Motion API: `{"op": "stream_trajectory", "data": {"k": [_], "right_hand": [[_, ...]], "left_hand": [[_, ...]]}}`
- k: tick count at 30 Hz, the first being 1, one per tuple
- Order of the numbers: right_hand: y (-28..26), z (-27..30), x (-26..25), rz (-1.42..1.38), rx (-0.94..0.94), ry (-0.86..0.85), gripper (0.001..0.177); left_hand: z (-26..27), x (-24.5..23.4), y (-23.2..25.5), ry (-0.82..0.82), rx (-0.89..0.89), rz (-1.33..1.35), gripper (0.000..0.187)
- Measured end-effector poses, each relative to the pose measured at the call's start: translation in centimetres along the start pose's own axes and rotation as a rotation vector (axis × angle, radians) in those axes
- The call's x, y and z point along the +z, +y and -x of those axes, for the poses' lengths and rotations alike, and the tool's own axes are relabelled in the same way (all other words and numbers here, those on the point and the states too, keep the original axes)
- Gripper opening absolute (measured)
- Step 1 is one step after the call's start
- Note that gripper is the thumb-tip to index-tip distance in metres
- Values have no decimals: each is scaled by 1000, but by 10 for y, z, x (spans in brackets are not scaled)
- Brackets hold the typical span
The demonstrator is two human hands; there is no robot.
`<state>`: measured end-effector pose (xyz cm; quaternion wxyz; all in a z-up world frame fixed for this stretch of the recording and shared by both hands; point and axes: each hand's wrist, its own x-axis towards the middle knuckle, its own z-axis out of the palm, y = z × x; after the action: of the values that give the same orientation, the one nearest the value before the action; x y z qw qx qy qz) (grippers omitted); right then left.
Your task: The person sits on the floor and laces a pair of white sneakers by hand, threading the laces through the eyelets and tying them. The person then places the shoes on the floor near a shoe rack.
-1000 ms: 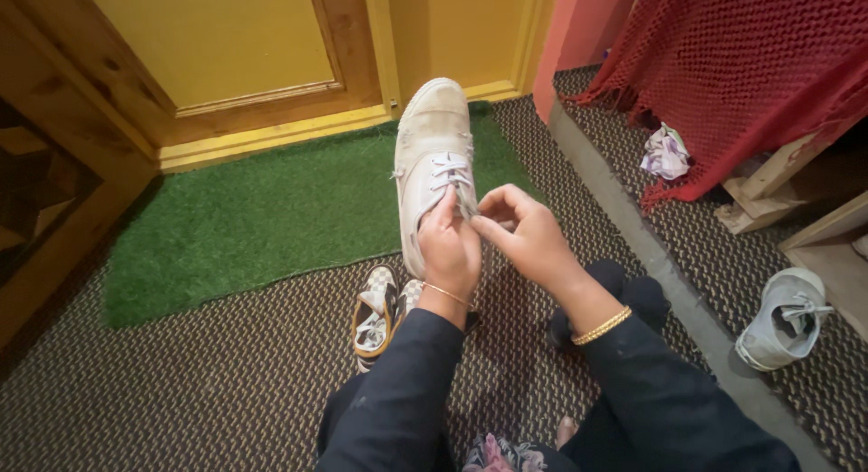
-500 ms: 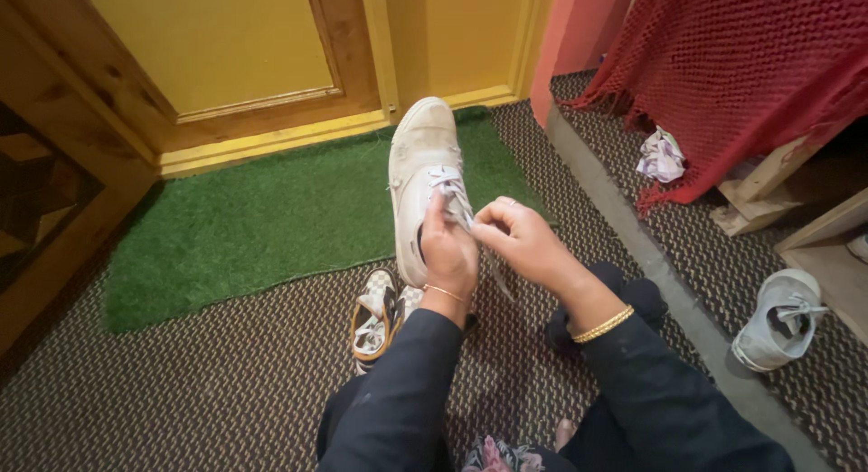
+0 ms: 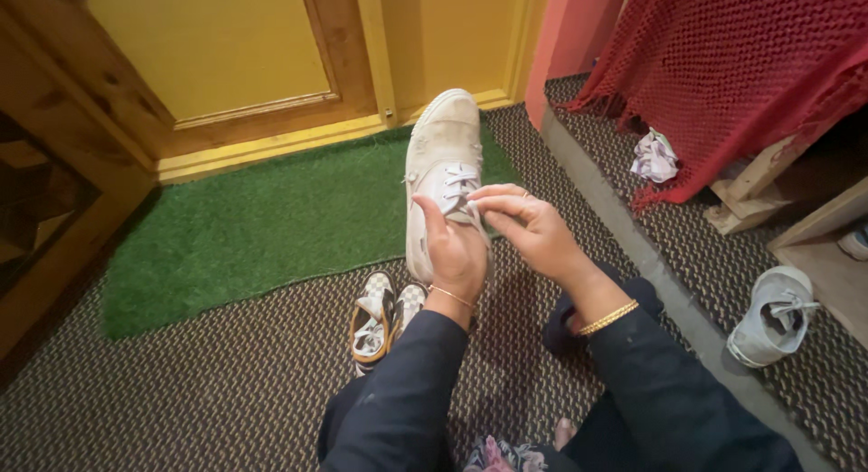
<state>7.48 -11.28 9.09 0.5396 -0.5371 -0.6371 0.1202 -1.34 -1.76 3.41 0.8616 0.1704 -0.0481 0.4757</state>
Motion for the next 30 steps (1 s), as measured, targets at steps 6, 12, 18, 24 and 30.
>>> {"op": "stream_trajectory", "data": {"k": [6,12,18,24,30], "right_hand": [[-34,0,12,354,-43,64,23],[-54,6,18,613,-118,89,25],[-43,4,10,-130,289,110,19],[-45,7,-18,-226,334,55,16],[-61,19,-45,-200,460,100,16]], "left_hand": [[7,-1,-5,-35,-35,-14,65],[13,-3,-6,44,-37,-110,60],[20,-12,-14,37,-156,-115,29],[29,-22,-34,-35,-209,-237,16],[48,9,-40,-18,-342,-254,21]]}}
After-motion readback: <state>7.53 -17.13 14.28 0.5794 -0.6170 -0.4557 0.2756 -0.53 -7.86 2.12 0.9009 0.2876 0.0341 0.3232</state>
